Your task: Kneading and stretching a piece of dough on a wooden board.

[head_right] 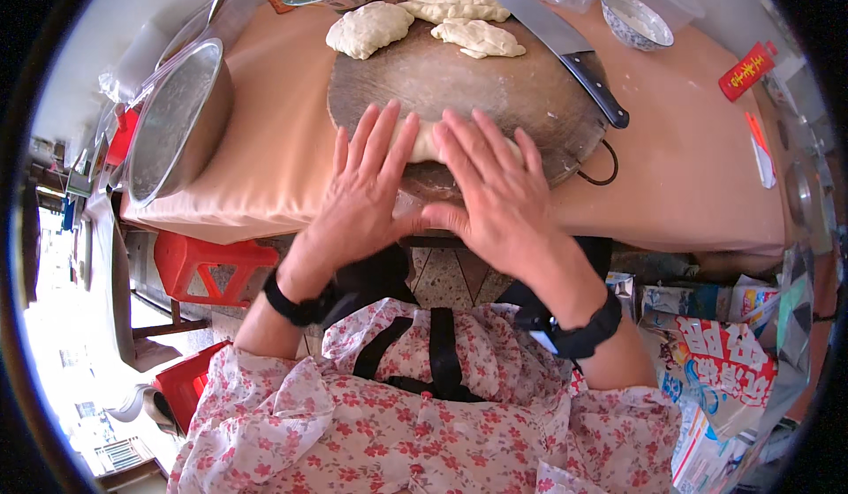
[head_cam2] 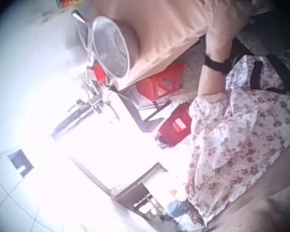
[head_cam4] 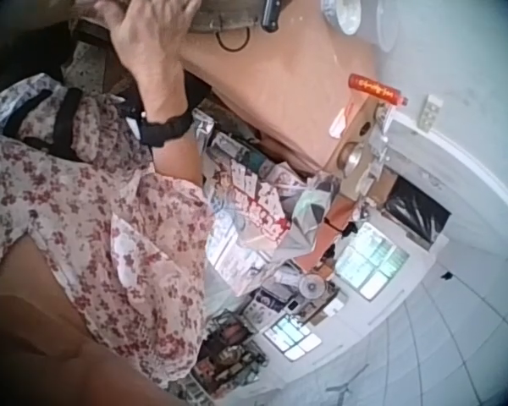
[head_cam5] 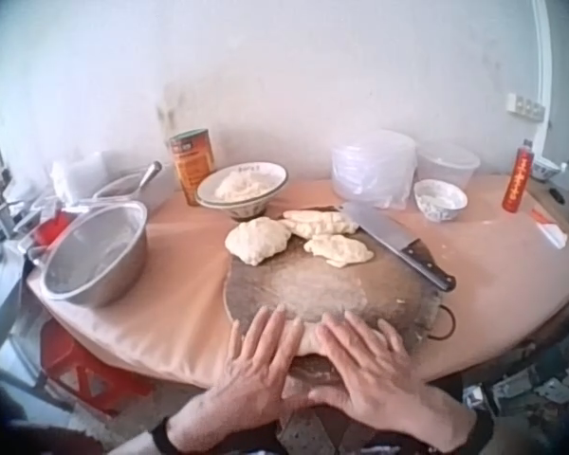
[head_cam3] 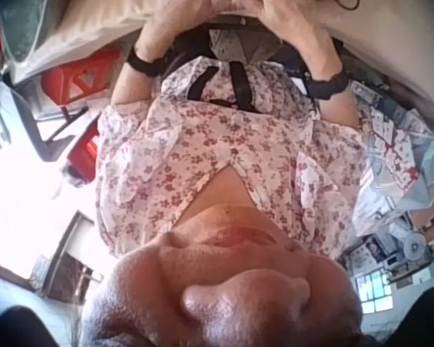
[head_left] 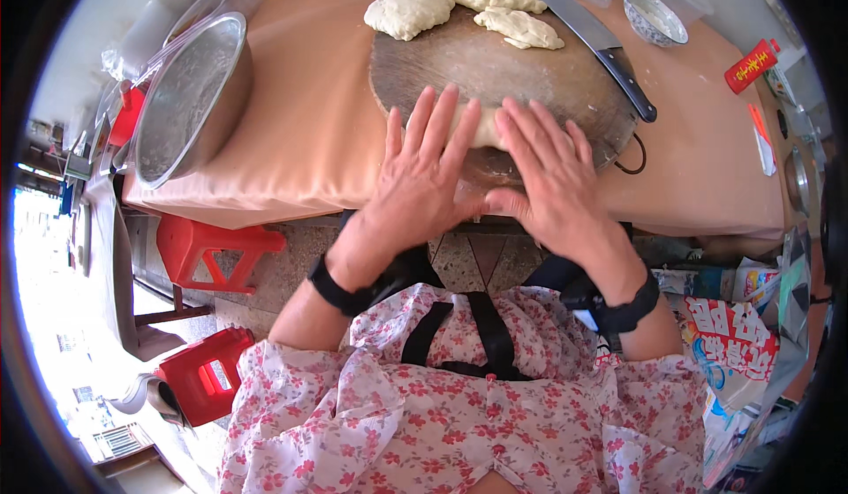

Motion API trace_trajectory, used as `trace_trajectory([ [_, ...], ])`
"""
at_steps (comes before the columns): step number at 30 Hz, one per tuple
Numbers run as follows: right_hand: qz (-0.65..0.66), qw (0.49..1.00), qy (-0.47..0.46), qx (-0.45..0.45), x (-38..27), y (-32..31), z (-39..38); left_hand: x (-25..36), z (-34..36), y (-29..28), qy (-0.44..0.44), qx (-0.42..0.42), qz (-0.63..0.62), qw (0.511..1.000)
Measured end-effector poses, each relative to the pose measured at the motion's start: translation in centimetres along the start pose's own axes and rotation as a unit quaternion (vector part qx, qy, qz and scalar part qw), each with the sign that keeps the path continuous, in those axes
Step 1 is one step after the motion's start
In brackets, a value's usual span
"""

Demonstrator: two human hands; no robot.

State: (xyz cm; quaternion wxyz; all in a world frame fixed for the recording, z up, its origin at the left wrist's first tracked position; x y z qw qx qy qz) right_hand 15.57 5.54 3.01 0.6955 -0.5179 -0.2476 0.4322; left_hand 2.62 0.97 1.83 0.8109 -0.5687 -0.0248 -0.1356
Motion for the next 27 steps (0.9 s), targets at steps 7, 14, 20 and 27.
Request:
trace_trajectory([
  [7, 0.054, 0.996, 0.069, -0.026, 5.5, 1.4, 4.7, -3.4, 6.8, 0.5, -0.033, -0.101, -0.001, 0.994],
  [14, 0.027, 0.999, 0.034, 0.017, 3.0, 0.5, 1.7, -1.8, 2.8, 0.1, -0.002, -0.052, -0.013, 0.999],
  [20, 0.020, 1.000, 0.000, 0.013, -0.5, -1.1, -2.5, 0.4, -1.8, -0.6, 0.003, -0.006, -0.024, 1.000],
  [27, 0.018, 0.999, 0.027, 0.023, 1.9, -0.3, -0.4, -1.2, 1.0, -0.2, -0.023, -0.027, -0.011, 0.999],
])
Point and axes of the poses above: each hand's wrist, its own z-axis towards the middle knuckle, its own y-axis out of the palm, x = y × z, the point moved 7 cm from there along z, towards the middle knuckle, and after that the axes turned 1 degree about z, right-handed, at the moved point
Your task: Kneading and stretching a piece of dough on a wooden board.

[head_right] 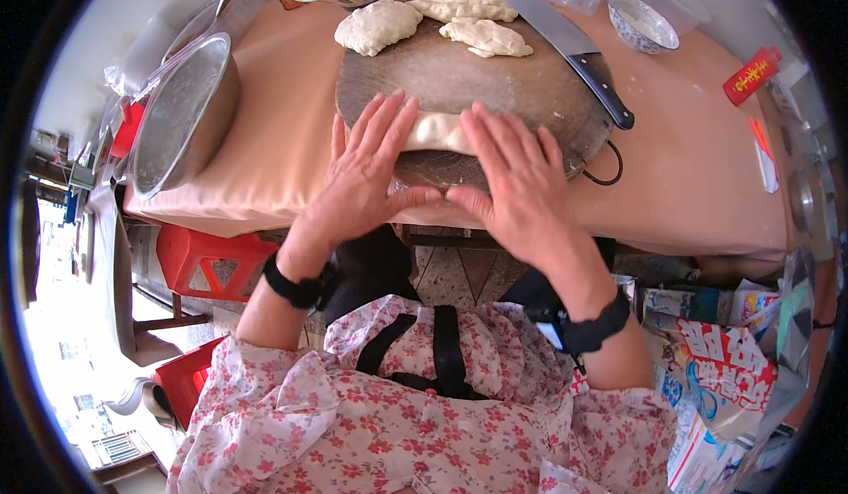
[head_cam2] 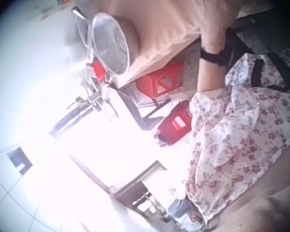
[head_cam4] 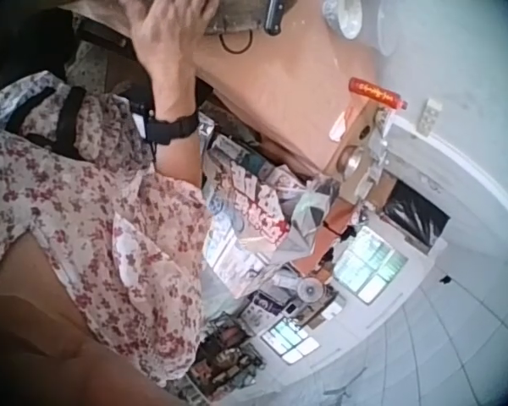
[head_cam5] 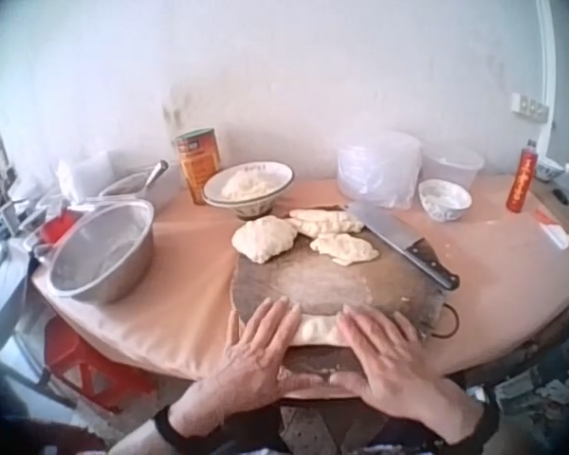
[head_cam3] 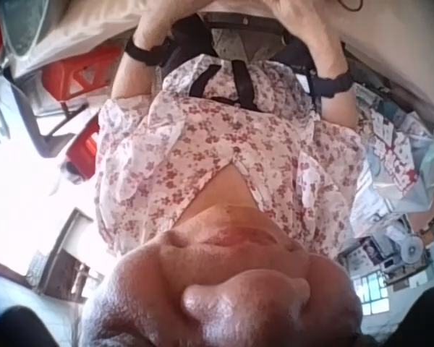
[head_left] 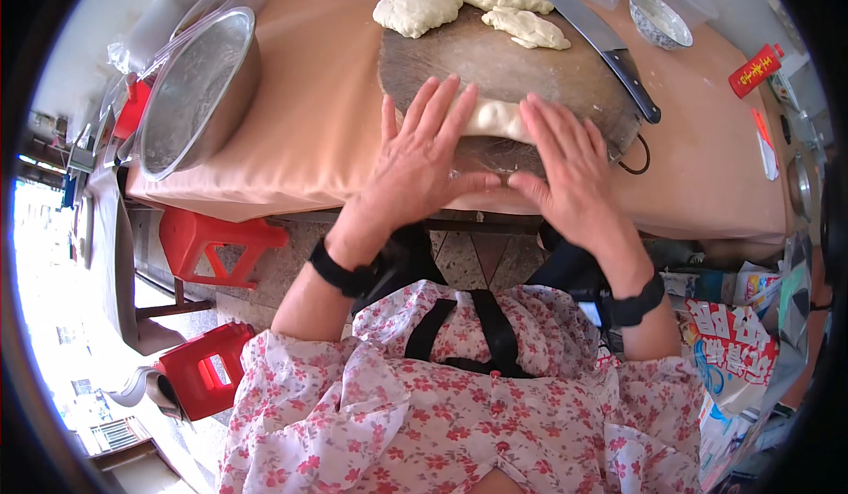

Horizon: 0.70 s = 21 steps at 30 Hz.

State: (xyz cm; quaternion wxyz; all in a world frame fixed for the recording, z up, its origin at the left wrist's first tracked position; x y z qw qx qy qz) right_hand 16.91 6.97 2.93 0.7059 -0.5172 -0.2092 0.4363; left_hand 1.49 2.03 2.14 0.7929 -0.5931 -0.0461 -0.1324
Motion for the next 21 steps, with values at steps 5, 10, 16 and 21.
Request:
trace_trajectory([
  [5, 0.053, 0.997, 0.045, -0.034, 3.6, 0.8, 3.5, -2.5, 3.5, 0.1, -0.022, -0.036, 0.002, 0.999],
  [10, 0.037, 0.996, 0.073, -0.048, 4.2, 1.1, 2.9, -2.6, 3.9, 0.3, -0.036, -0.056, -0.009, 0.998],
  [16, 0.012, 0.999, 0.027, -0.013, 1.3, 0.0, -1.1, -0.3, -1.8, 0.2, -0.037, -0.007, 0.015, 0.999],
  [21, -0.019, 0.999, 0.027, 0.023, 0.8, -0.6, -2.0, 0.5, -2.4, 0.3, -0.018, 0.017, 0.020, 0.999],
])
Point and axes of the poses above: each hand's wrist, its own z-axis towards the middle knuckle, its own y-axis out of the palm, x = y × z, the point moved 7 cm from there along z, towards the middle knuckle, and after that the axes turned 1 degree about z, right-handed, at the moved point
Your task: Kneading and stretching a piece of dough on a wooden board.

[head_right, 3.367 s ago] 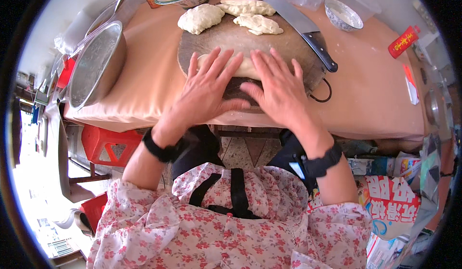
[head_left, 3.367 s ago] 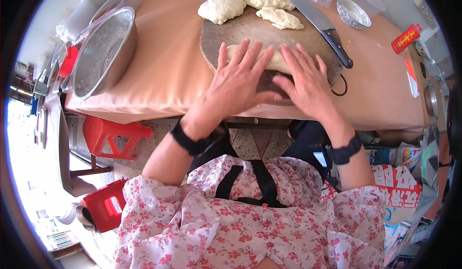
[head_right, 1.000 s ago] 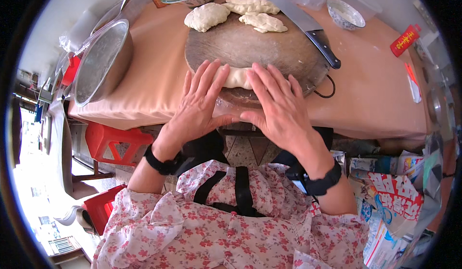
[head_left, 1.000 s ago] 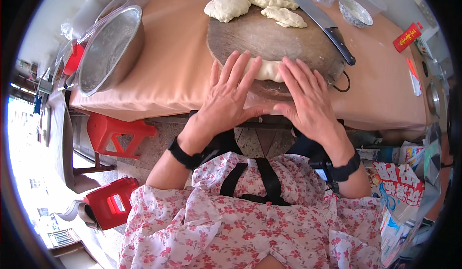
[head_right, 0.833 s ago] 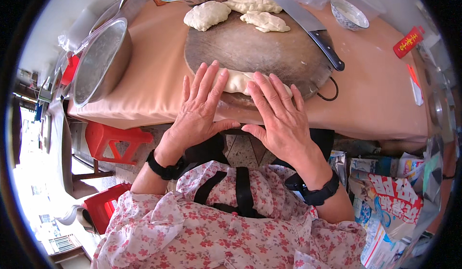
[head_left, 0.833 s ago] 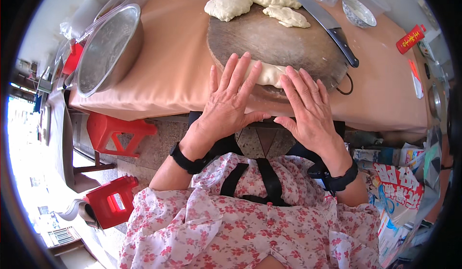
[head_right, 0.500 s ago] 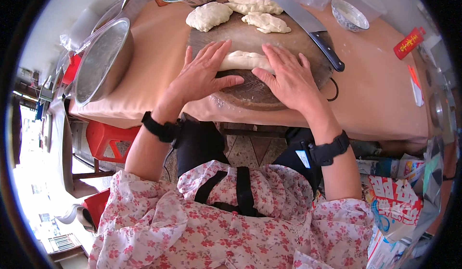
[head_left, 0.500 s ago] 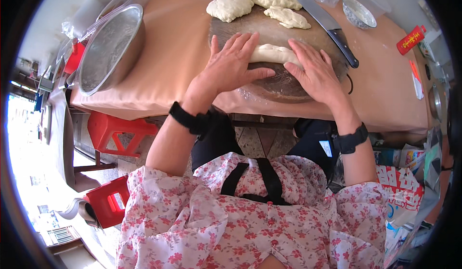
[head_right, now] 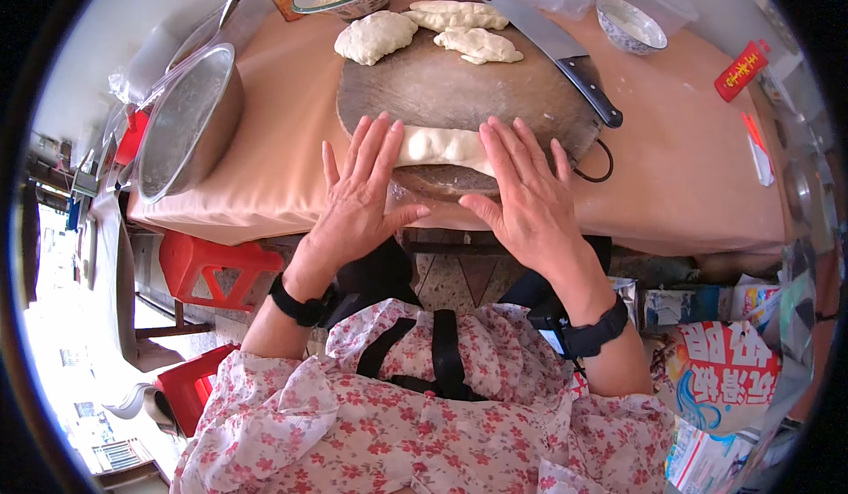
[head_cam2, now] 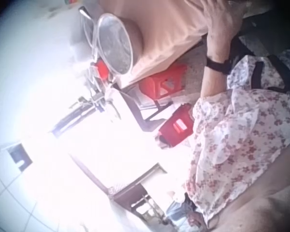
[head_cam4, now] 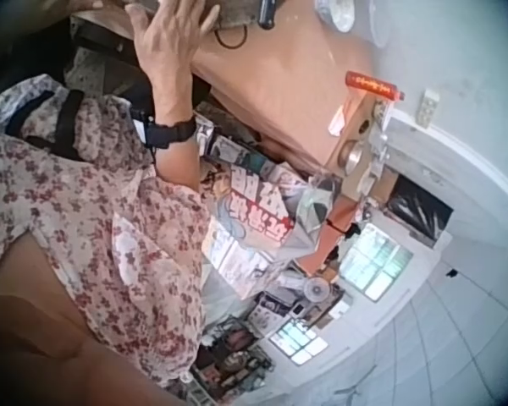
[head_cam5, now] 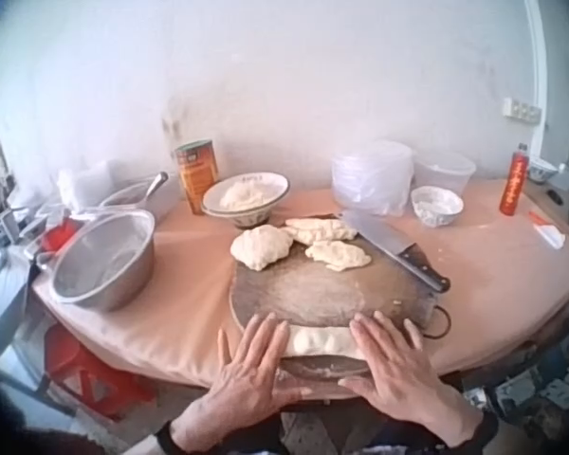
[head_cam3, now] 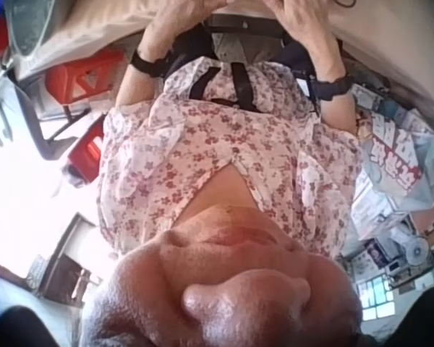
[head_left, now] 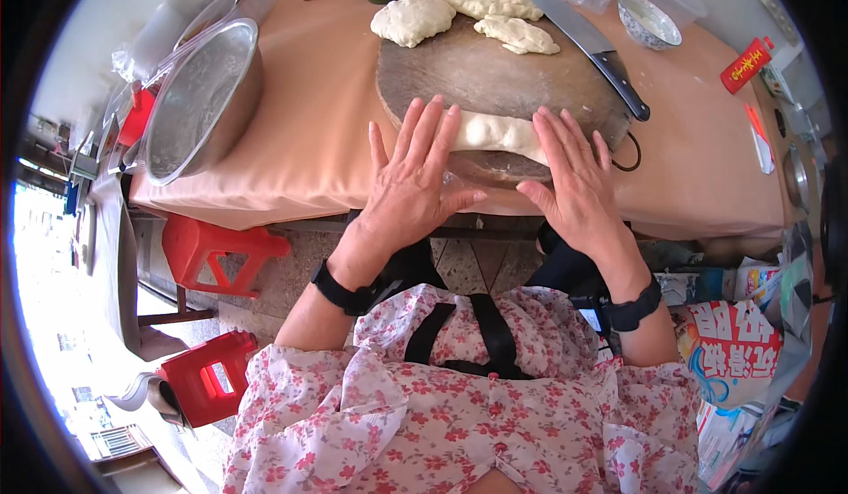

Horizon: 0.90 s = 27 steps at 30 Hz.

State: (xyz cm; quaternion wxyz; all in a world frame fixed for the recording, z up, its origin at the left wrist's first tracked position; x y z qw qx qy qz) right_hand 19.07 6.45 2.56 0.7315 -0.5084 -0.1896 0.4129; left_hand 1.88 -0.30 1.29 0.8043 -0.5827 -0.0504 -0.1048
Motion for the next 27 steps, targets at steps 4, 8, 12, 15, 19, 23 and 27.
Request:
trace_trajectory([
  [4, 0.011, 1.000, 0.016, -0.022, 1.5, 1.3, 2.2, -2.0, 2.6, 0.2, -0.014, -0.002, -0.005, 1.000],
  [8, -0.003, 0.998, 0.050, -0.048, 3.9, 1.9, 4.7, -3.6, 6.7, 0.4, -0.027, -0.029, 0.006, 0.999],
  [12, -0.010, 0.995, 0.067, -0.071, 4.6, 2.1, 5.0, -4.1, 7.6, 0.3, -0.047, -0.062, 0.028, 0.997],
  [15, 0.011, 0.992, 0.085, -0.088, 4.4, 1.8, 5.1, -2.7, 7.1, -1.0, -0.036, -0.029, 0.021, 0.999],
  [19, 0.066, 0.997, 0.029, -0.041, 2.5, 1.8, 7.1, -0.8, 8.2, -0.8, 0.037, 0.003, -0.057, 0.998],
  [23, 0.067, 0.997, 0.023, -0.030, 0.7, 2.5, 7.3, 0.5, 7.6, 0.9, 0.026, -0.079, -0.020, 0.996],
  [27, 0.050, 0.999, -0.013, -0.011, -1.1, 2.1, 4.1, 1.8, 4.1, 0.4, 0.067, -0.004, -0.024, 0.997],
])
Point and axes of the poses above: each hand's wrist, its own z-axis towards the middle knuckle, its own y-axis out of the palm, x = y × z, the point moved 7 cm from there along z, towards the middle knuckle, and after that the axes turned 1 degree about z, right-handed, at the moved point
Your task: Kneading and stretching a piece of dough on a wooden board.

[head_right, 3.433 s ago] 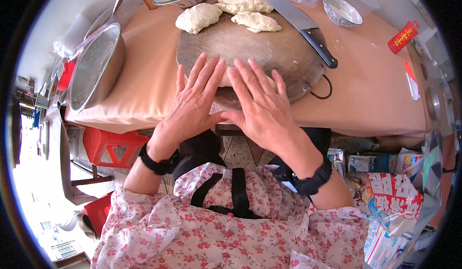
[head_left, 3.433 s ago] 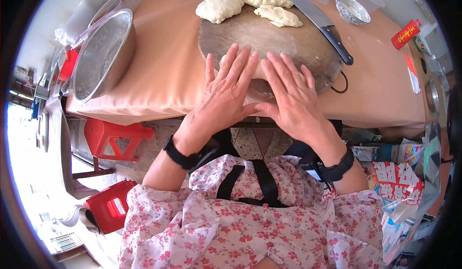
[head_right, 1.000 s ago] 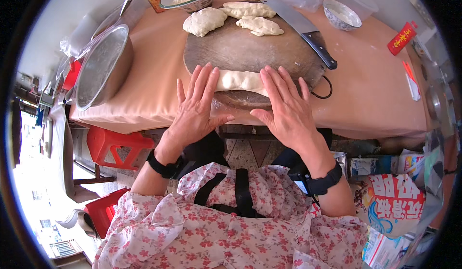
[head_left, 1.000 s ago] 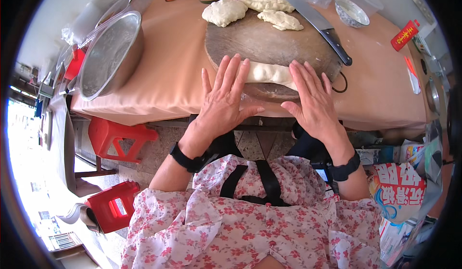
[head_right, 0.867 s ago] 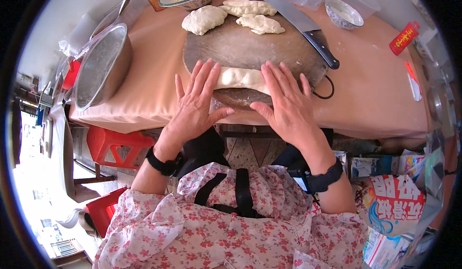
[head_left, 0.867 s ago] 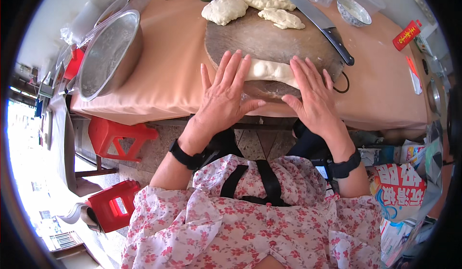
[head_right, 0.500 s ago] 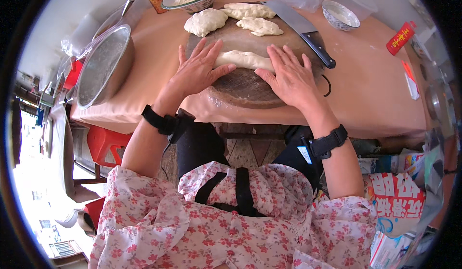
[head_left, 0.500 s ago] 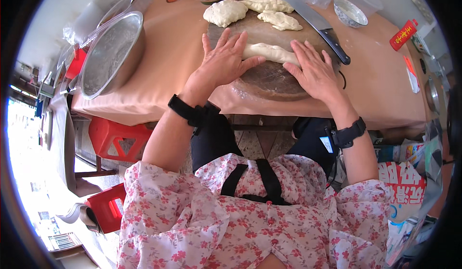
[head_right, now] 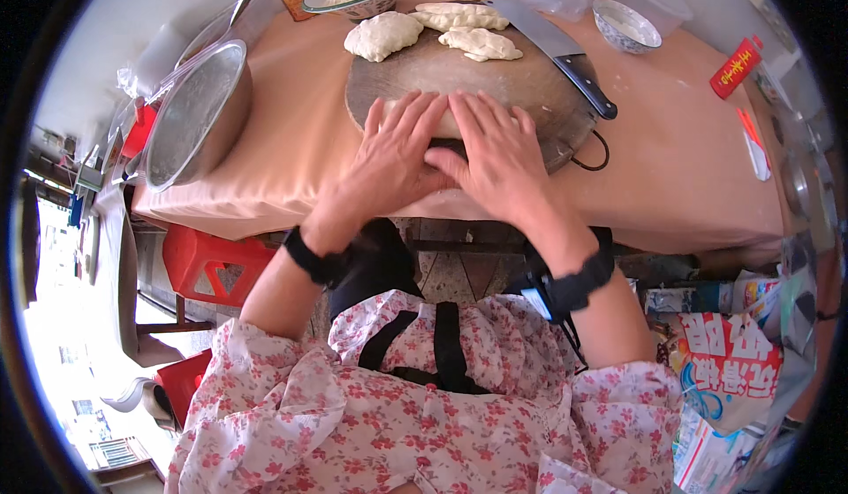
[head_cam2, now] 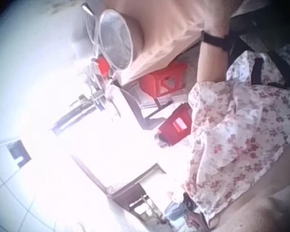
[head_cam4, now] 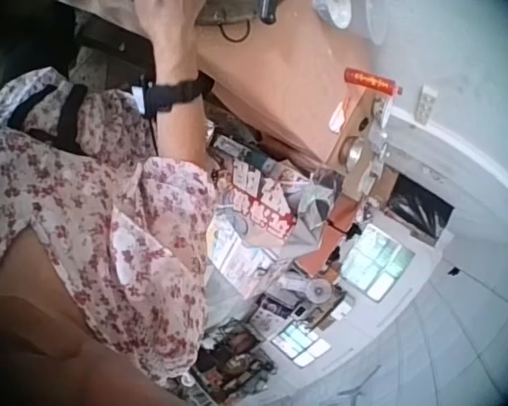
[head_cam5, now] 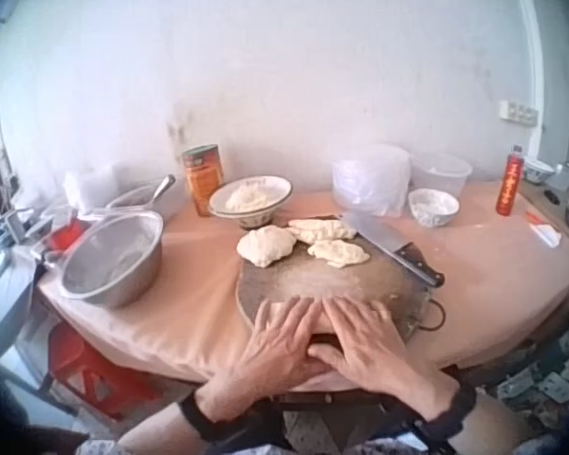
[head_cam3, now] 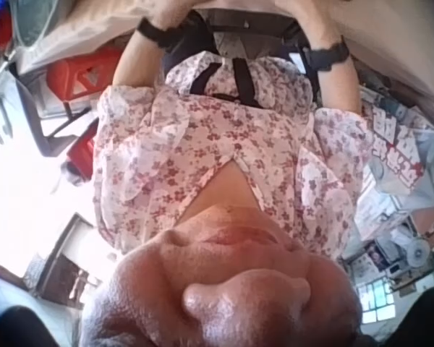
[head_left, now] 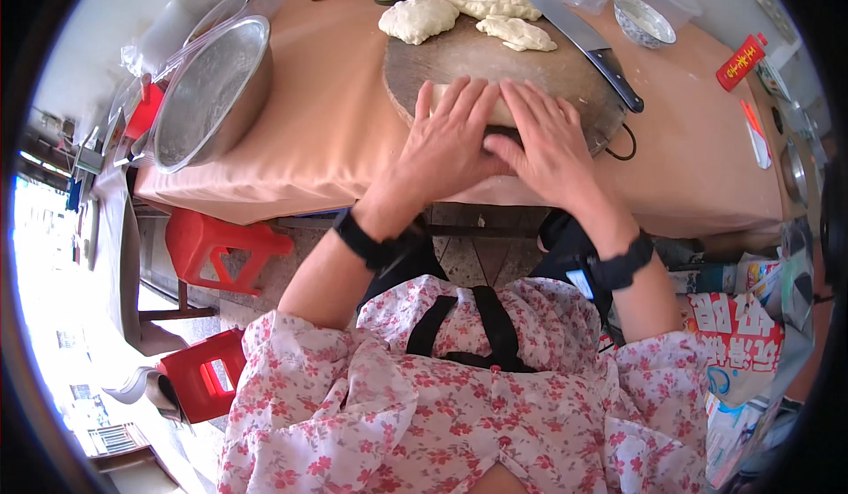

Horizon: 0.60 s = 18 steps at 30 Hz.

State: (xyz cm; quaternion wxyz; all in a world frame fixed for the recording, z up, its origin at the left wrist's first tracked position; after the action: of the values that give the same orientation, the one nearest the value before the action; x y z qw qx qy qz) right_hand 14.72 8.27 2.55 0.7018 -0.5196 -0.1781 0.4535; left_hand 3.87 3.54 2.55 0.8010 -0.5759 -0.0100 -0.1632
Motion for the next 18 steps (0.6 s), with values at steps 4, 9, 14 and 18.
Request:
trace_trajectory([
  [4, -0.061, 0.997, -0.030, 0.023, -3.2, -0.7, -3.1, 1.9, -3.4, -0.2, 0.016, 0.042, 0.020, 0.999],
  [9, -0.089, 0.995, -0.022, 0.026, -2.4, -0.6, -2.0, 1.3, -2.2, -0.1, 0.033, 0.062, 0.035, 0.997],
  [14, 0.001, 0.998, 0.054, -0.045, 1.8, 1.0, 2.5, -2.0, 2.7, 0.7, 0.020, 0.037, 0.044, 0.998],
  [18, -0.001, 0.997, 0.068, -0.042, 4.2, 1.1, 3.7, -2.0, 5.8, 0.3, -0.011, -0.049, 0.021, 0.999],
])
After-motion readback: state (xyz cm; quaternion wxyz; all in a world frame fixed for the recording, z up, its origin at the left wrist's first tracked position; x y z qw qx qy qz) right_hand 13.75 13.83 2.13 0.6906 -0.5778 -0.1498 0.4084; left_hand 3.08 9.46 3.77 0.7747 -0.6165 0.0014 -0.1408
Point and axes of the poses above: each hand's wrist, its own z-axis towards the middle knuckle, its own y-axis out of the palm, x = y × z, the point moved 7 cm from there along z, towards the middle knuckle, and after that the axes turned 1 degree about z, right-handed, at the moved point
